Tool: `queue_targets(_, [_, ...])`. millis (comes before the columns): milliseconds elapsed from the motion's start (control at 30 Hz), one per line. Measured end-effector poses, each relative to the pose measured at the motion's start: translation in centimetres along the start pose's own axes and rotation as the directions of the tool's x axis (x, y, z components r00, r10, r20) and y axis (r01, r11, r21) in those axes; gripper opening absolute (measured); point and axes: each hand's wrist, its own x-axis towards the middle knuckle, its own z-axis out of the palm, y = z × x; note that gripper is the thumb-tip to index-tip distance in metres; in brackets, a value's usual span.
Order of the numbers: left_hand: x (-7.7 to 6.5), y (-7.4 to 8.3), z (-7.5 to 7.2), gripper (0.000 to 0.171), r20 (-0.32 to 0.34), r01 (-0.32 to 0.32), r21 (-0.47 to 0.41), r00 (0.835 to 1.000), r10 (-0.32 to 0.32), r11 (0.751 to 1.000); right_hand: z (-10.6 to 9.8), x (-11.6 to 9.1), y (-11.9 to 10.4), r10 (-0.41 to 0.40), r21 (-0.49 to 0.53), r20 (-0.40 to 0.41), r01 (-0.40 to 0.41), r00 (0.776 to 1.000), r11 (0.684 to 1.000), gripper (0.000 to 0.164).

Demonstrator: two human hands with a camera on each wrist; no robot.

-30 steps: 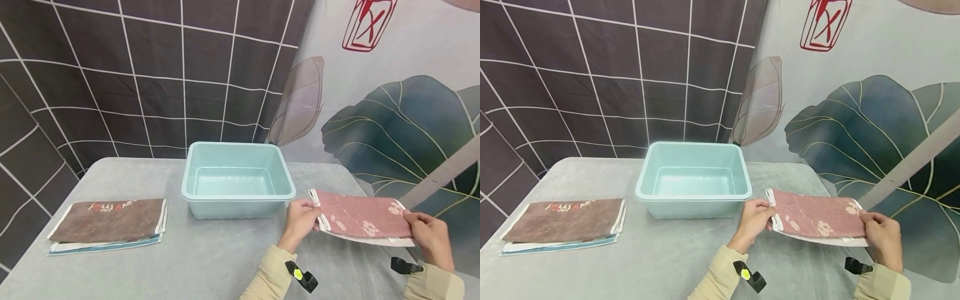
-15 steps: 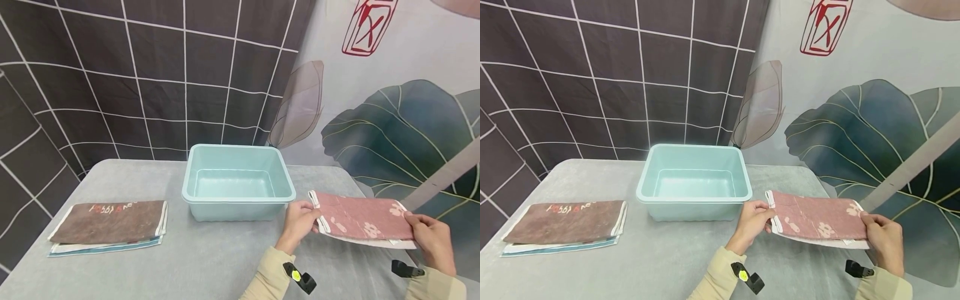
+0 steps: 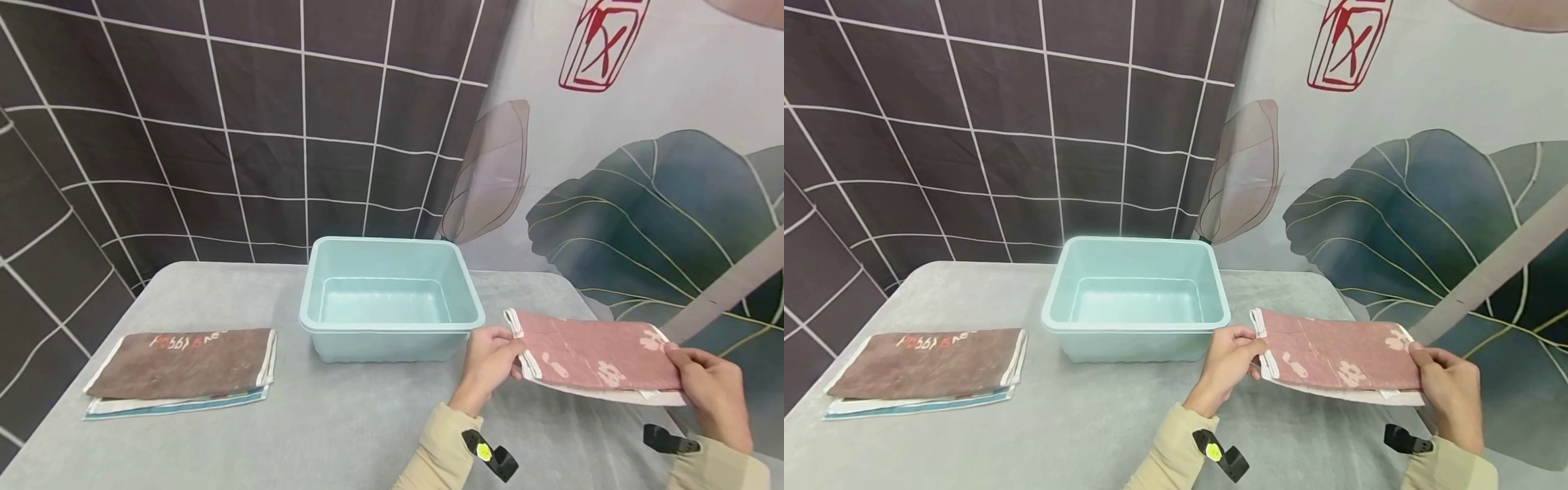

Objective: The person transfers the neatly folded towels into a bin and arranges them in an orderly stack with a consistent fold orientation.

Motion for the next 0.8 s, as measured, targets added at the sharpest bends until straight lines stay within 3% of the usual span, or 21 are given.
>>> queue_targets(800, [-0.6, 1.3, -0.2, 0.008, -0.013, -0.055, -0.073, 0.998, 0.055, 0.996, 0.0, -0.7, -1.0, -0.033, -0.003, -0.063, 0.033, 0.997, 0.999, 0.053])
